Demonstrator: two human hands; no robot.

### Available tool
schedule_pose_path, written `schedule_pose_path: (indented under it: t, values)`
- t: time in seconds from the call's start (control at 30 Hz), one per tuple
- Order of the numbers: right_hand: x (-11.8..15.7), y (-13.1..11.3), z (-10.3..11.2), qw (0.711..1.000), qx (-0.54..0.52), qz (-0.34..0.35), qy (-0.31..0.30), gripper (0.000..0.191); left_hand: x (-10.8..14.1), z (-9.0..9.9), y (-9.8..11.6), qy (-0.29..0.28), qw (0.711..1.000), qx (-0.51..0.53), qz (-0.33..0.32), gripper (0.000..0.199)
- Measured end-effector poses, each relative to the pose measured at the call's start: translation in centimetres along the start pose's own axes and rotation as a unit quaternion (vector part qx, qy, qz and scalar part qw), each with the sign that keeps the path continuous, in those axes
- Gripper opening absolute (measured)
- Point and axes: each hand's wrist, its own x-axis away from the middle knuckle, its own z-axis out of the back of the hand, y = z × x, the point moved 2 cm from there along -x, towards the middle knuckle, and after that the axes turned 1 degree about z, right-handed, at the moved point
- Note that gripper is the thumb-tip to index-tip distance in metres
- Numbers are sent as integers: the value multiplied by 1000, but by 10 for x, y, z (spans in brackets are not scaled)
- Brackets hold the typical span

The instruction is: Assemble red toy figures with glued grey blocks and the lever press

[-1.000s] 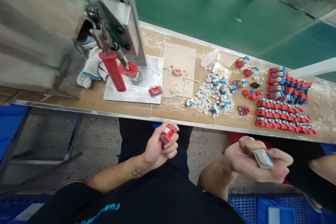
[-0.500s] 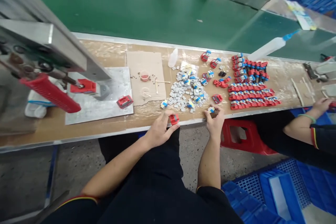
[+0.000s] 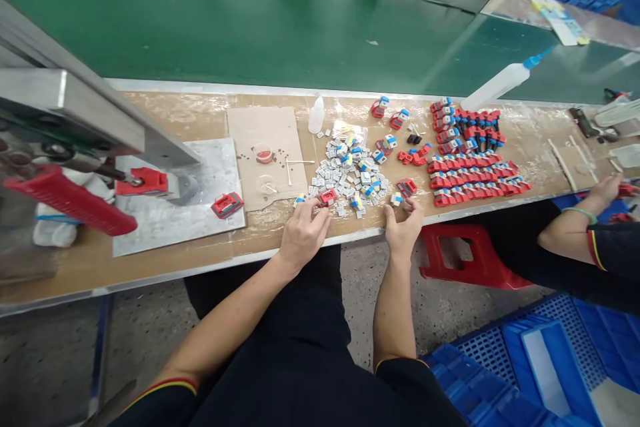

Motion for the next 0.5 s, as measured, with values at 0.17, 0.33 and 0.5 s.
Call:
schedule_pose_path:
  t: [0.17, 0.33, 0.5]
  values:
    - [44, -40, 8, 994, -37, 33, 94, 29, 29, 62, 0, 76, 997, 18, -18, 13]
    - [65, -128, -4, 944, -88, 303, -95, 3, 56, 119, -41, 137, 983, -94, 72, 18]
    - [51, -176, -44, 903, 51, 340, -258, 33, 50, 126, -80, 49, 958, -140, 246, 39]
